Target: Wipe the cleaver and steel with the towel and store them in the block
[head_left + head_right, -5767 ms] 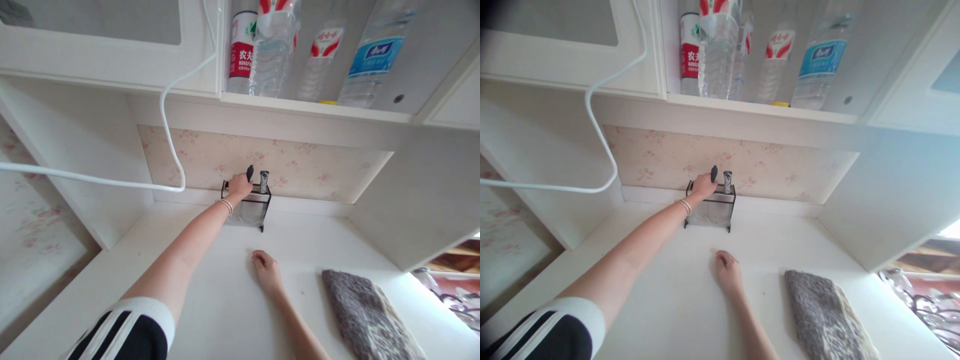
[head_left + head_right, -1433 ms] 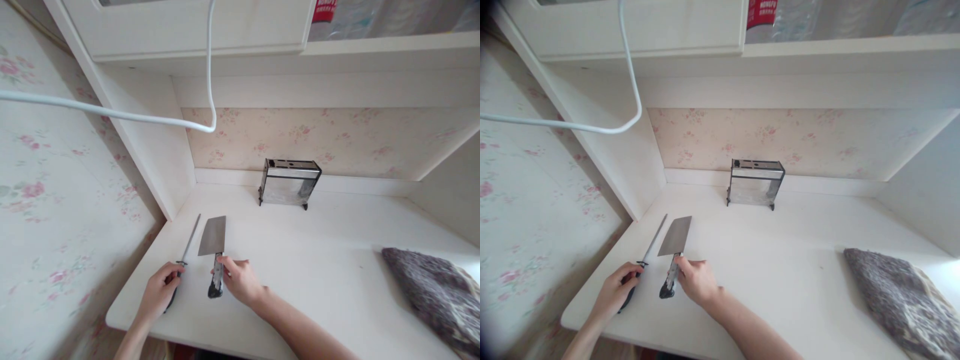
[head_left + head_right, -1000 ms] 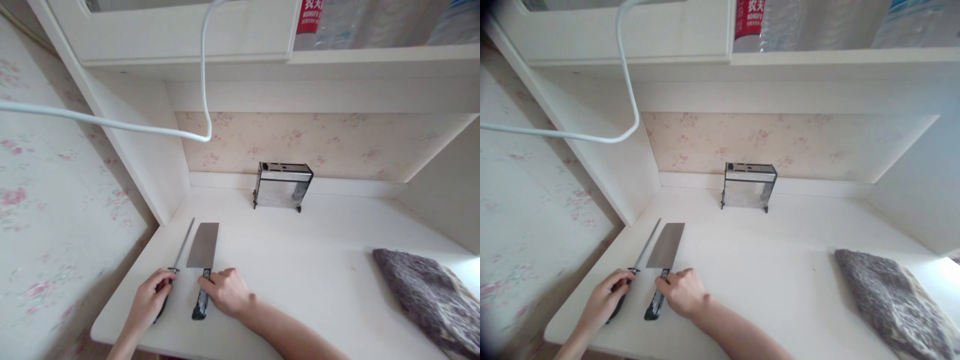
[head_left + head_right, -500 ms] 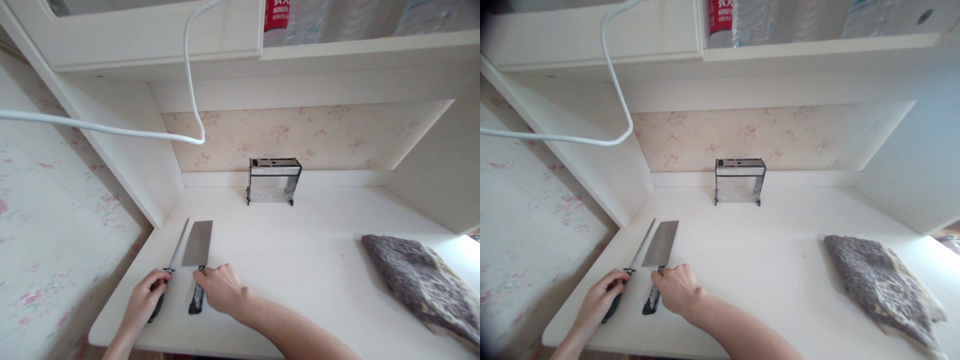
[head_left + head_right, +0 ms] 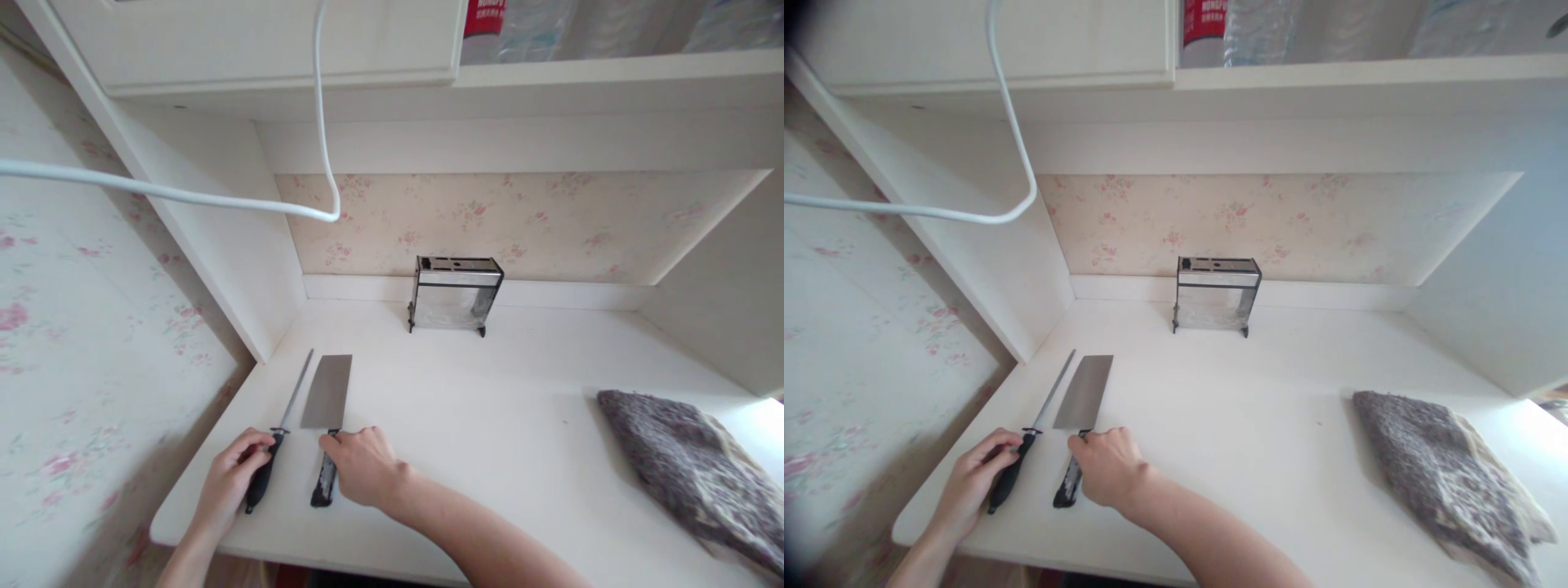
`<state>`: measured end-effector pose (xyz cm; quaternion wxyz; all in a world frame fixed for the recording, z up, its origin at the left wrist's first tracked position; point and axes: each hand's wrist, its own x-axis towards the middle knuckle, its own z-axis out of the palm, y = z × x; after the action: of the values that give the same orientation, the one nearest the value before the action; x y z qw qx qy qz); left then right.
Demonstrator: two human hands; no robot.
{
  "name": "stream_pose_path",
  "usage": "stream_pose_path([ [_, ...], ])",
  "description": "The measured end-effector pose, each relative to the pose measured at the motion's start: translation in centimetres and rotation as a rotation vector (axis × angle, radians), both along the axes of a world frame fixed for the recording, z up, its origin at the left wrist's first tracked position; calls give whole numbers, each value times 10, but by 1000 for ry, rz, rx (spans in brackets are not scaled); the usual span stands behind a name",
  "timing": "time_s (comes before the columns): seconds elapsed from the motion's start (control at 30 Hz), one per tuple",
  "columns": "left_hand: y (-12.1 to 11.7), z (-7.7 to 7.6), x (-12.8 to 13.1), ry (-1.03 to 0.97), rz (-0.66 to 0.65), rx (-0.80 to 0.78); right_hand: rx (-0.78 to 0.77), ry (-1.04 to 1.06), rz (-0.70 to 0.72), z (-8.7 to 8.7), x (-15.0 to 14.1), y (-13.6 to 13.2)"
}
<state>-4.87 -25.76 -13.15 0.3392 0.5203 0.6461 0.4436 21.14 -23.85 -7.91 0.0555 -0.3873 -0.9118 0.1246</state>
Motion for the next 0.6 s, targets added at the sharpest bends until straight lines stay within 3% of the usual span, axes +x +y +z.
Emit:
stream_pose_path([
  [0.43, -1, 0, -1, -91, 30, 21, -48, 28, 8, -10, 0, 4],
  [0.6, 0, 0, 0, -96, 58, 14, -35, 63, 25, -3, 11, 2],
])
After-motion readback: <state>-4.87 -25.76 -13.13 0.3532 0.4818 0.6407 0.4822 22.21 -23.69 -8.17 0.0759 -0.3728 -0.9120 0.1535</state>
